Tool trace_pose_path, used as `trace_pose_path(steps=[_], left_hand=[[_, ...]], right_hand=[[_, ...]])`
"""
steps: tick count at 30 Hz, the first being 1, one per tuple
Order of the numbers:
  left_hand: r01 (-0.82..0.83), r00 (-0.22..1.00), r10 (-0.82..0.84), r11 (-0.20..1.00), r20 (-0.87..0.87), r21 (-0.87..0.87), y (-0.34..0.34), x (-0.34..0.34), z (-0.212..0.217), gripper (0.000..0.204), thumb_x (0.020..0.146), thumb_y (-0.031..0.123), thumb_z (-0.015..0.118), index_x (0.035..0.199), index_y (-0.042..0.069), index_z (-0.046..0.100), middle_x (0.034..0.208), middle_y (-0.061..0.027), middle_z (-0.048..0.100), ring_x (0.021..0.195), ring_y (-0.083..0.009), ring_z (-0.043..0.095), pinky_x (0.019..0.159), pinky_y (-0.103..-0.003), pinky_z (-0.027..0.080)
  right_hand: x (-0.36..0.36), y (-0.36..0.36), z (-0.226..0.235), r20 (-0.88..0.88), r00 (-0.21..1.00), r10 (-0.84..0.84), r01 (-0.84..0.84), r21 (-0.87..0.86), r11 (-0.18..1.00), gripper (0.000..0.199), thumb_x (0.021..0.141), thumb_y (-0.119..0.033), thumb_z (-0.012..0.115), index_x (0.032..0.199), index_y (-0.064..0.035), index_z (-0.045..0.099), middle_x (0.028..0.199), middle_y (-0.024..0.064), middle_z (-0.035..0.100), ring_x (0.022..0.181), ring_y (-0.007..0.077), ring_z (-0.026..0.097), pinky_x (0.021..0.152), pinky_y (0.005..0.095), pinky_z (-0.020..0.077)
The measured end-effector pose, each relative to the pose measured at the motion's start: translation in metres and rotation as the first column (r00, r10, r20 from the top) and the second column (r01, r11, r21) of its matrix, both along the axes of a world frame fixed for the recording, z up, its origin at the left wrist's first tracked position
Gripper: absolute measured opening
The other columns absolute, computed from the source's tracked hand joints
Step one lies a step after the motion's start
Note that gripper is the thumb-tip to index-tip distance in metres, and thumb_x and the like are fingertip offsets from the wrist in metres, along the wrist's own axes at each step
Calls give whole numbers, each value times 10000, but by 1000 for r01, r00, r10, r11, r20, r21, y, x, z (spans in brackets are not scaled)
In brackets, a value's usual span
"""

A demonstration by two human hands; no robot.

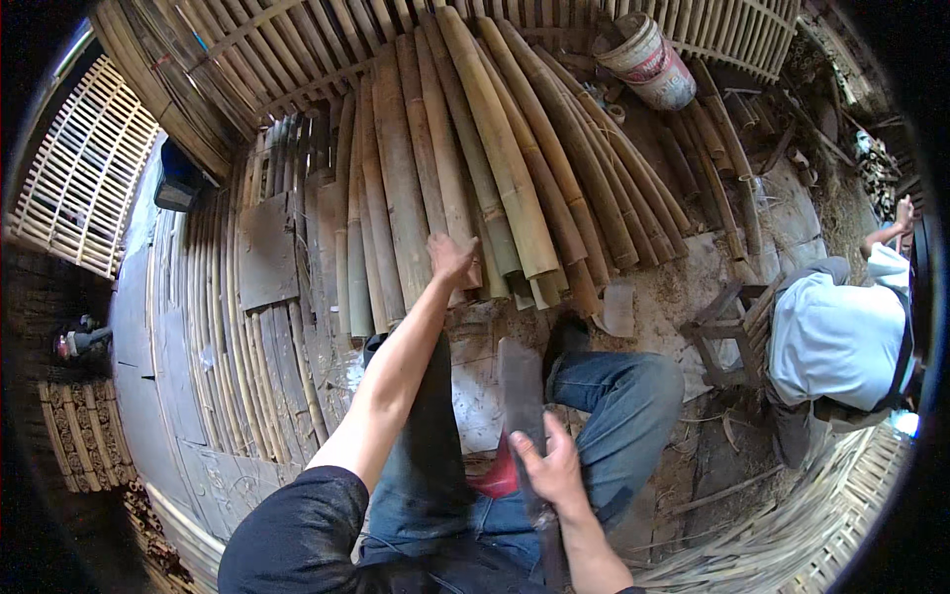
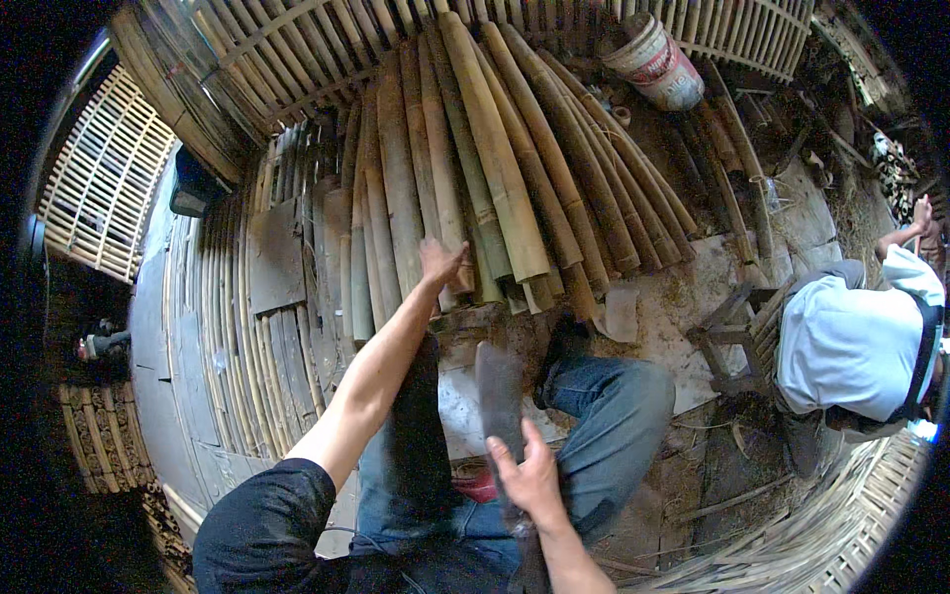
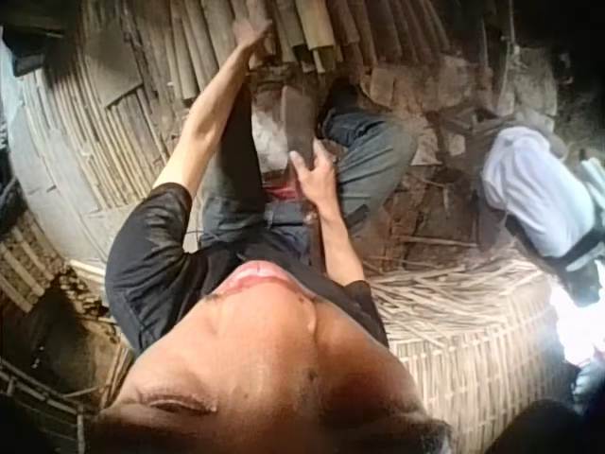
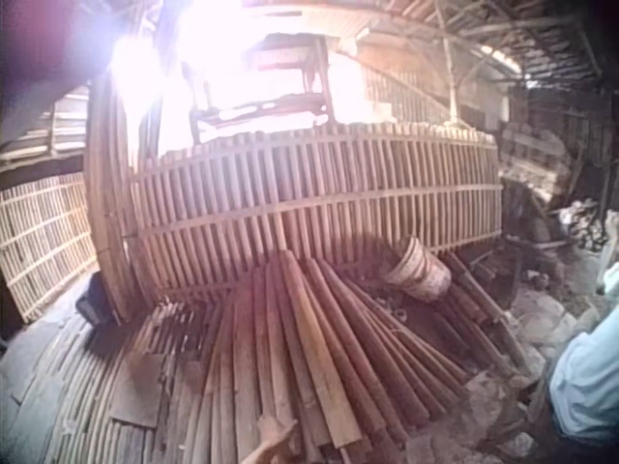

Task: Shaving and smoothing a wooden pole using a large cleaver and a curved blade.

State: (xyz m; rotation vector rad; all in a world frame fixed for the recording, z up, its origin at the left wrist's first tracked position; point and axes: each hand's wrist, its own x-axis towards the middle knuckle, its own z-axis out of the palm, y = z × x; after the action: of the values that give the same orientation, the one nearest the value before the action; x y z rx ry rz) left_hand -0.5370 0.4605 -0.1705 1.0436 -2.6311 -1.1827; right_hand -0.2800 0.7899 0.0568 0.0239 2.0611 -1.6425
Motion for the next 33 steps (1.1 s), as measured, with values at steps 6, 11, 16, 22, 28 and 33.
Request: trace_pose_path(steps=[6, 11, 16, 22, 28, 33], left_hand=[[95, 964, -132, 982, 232, 163, -9, 7, 11, 757, 687, 469, 968, 1092, -113, 700, 1049, -241, 751, 970, -344, 743, 794, -455, 610], [99, 915, -254, 895, 314, 435, -42, 14, 24, 488, 788, 380, 919, 941, -49, 745, 806, -93, 683, 582, -168, 556, 540, -363, 461], [66, 966, -184, 854, 181, 516, -79, 28, 28, 331, 923, 311, 795, 1041, 2, 772, 848, -102, 726, 603, -134, 568, 563, -341, 482], [254, 946, -324, 781, 23, 571, -41, 3, 65, 573, 754, 562, 891, 926, 42, 726, 689, 3, 527, 530, -116, 426, 495, -322, 381], [124, 949, -255, 842, 185, 524, -50, 2, 5, 734, 818, 616, 831, 1198, -3, 726, 927, -95, 692, 814, -278, 646, 705, -492, 525], [266, 947, -299, 935, 120, 234, 15, 20, -28, 484, 823, 294, 883, 978, -133, 716, 770, -121, 680, 576, -212, 611, 539, -373, 482]], right_hand=[[-71, 10, 36, -4, 996, -88, 86, -186, 979, 416, 1018, -199, 731, 1330, 44, 603, 1196, 83, 720, 1063, 133, 656, 942, 289, 510], [-115, 16, 36, 222, 951, -215, 276, -298, 914, 387, 1034, -274, 718, 1336, -52, 624, 911, 1, 647, 756, 112, 618, 735, 321, 547], [-133, -7, -7, 467, 884, -21, 353, -637, 685, 450, 1080, -422, 610, 1366, -77, 584, 621, -26, 424, 560, 131, 458, 612, 341, 484], [-155, -47, -14, 413, 908, 74, 216, -611, 762, 309, 1092, -416, 577, 1134, -113, 620, 598, -26, 462, 529, 124, 508, 558, 316, 480], [-160, -95, -1, 377, 926, -22, 235, -531, 814, 394, 982, -421, 741, 1130, -63, 669, 879, -2, 607, 680, 114, 586, 536, 310, 504], [-160, -62, -34, 423, 897, -131, 342, -471, 813, 412, 967, -342, 768, 1108, 34, 677, 929, 84, 675, 713, 145, 642, 583, 335, 521]])
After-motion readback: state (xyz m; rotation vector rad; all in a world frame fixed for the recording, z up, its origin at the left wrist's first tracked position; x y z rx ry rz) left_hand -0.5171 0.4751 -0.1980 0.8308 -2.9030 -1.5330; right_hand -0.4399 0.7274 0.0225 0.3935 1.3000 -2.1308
